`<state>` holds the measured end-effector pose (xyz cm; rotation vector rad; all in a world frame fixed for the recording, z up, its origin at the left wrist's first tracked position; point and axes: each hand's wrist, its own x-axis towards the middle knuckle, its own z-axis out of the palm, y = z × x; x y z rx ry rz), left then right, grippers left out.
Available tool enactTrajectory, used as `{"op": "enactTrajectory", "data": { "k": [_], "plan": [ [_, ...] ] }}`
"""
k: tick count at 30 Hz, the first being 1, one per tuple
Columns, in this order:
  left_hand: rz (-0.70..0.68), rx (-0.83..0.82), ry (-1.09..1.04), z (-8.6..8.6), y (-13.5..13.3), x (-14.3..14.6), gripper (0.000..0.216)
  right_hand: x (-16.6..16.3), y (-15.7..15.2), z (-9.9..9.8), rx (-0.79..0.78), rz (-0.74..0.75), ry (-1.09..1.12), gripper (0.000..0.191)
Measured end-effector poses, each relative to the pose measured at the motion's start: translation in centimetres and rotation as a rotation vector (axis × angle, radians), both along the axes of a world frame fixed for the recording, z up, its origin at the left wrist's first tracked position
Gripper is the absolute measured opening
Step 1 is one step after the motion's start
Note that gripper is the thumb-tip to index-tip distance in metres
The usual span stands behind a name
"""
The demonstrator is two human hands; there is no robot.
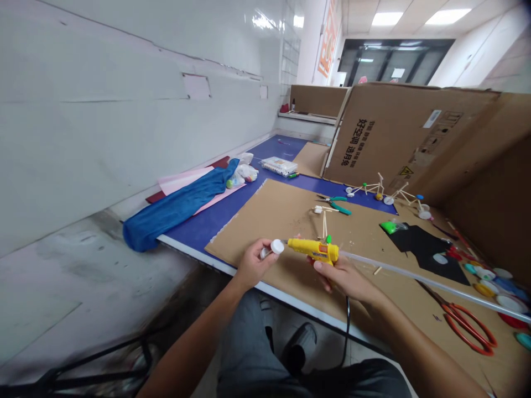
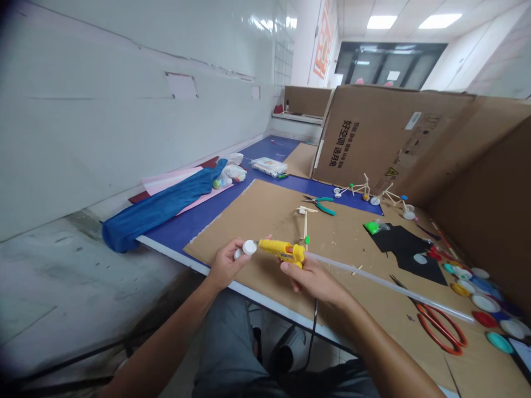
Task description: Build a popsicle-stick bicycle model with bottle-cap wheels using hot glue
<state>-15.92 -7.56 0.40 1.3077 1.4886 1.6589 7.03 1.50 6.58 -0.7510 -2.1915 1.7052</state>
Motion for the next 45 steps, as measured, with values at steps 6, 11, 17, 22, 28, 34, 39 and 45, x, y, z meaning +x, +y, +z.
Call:
{"op": "enactTrajectory", "data": {
  "k": [6, 11, 17, 22, 28, 34, 39, 45],
  "plan": [
    [-0.026, 0.134, 0.075, -0.7, 0.3, -0.7, 0.019, 0.6, -0.3, -0.1, 0.004, -0.014, -0.047, 0.052],
    [-0.045, 0.180, 0.051, -1.6, 0.7, -0.8, 0.021, 0.9, -0.5, -0.3, 0.056, -0.026, -0.042, 0.043],
    [-0.062, 0.207, 0.018, -1.8, 0.9, -0.4, 0.019, 0.8, -1.0, 0.3, 0.132, -0.031, 0.011, 0.034],
    [-0.069, 0.251, -0.003, -1.4, 1.1, -0.2, 0.016, 1.0, -1.2, 0.5, 0.168, -0.038, -0.005, 0.032],
    [-0.070, 0.232, 0.001, -1.2, 1.0, -0.2, 0.020, 1.2, -1.3, 0.1, 0.188, -0.043, -0.012, 0.034],
    [-0.054, 0.225, 0.024, -1.1, 0.8, -0.3, 0.020, 1.2, -1.5, 0.4, 0.186, -0.027, -0.001, 0.037],
    [-0.048, 0.208, 0.027, -1.0, 0.7, -0.2, 0.020, 1.3, -1.6, 0.4, 0.177, -0.020, 0.014, 0.037],
    [-0.055, 0.231, 0.044, -1.1, 0.7, -0.2, 0.018, 1.7, -1.4, -0.3, 0.201, -0.035, -0.052, 0.033]
  ]
}}
